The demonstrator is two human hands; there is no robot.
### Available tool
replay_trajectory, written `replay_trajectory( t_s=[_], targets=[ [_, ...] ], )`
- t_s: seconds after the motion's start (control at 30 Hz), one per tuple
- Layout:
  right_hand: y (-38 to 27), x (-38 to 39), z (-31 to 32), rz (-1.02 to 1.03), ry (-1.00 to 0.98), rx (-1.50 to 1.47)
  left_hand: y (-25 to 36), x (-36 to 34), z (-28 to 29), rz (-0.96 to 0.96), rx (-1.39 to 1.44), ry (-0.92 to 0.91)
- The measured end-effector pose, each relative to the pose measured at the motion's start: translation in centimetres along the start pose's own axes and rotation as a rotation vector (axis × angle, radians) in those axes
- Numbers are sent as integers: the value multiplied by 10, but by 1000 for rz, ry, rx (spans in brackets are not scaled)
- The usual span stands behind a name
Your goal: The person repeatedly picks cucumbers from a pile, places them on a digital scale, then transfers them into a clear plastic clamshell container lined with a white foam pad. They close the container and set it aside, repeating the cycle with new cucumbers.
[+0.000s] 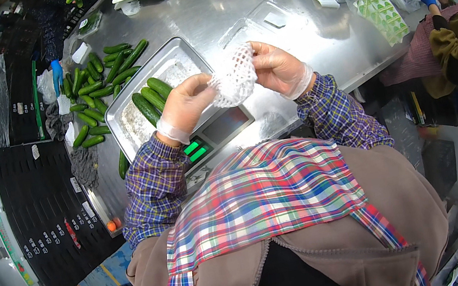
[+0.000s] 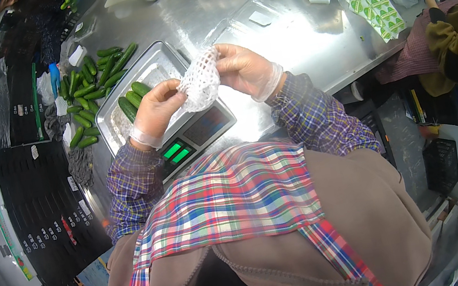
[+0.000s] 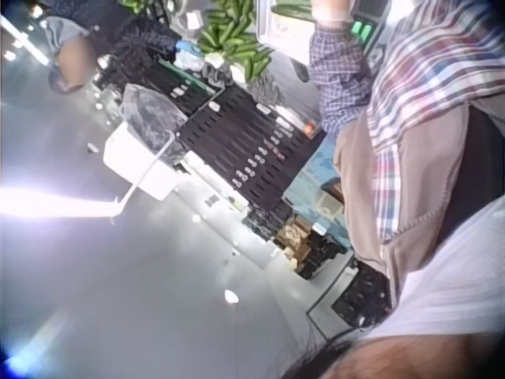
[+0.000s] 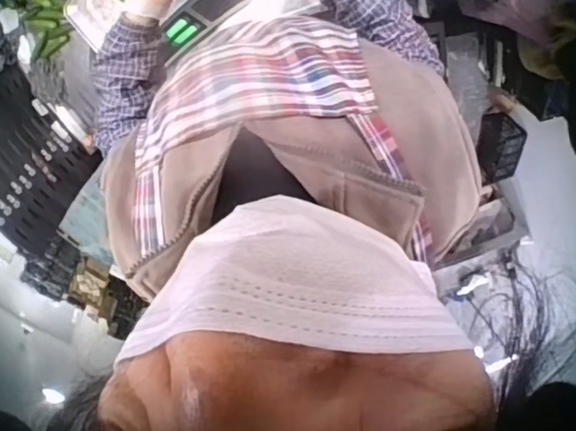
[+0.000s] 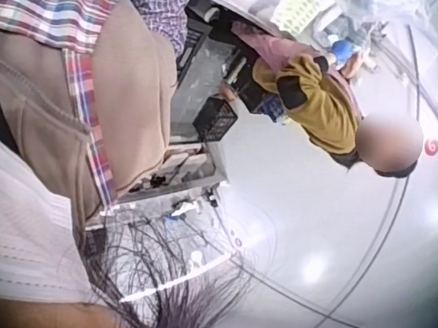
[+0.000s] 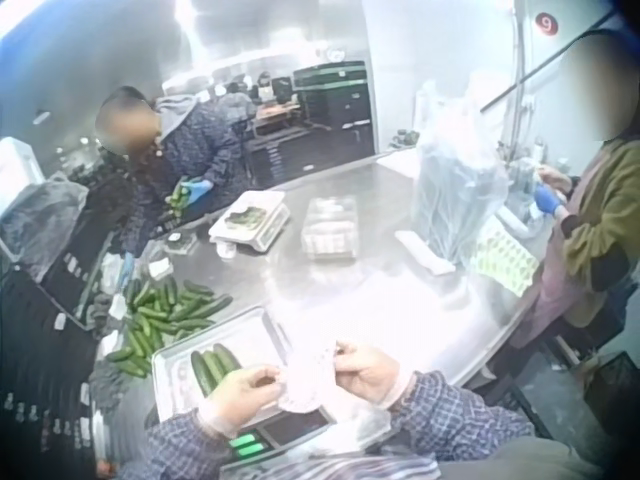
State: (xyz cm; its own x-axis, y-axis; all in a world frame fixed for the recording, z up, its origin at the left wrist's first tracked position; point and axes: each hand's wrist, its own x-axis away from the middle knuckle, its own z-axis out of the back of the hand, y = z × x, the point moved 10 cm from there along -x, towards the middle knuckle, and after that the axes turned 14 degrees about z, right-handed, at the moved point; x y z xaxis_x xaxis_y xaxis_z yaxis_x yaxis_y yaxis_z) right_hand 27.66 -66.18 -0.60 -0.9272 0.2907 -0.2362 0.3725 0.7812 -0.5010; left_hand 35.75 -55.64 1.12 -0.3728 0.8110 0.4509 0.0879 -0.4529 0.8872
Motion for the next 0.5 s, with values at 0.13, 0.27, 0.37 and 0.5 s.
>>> replay_trajectory(
  t_s=[0.13,0.27,0.37,0.5],
  targets=[
    [8,2,-7,4,-16,-308,2,-12,-10,31,740,-197],
    [16,8,-31,-93,-232,-417,24,-6,-14,17,827,-346],
    [27,15,-33,-323,-308,-234,22,-8,-21,120,494,-325],
    [27,21,-14,-480,-297,317,17,-18,-29,186,32,-195]
  ],
)
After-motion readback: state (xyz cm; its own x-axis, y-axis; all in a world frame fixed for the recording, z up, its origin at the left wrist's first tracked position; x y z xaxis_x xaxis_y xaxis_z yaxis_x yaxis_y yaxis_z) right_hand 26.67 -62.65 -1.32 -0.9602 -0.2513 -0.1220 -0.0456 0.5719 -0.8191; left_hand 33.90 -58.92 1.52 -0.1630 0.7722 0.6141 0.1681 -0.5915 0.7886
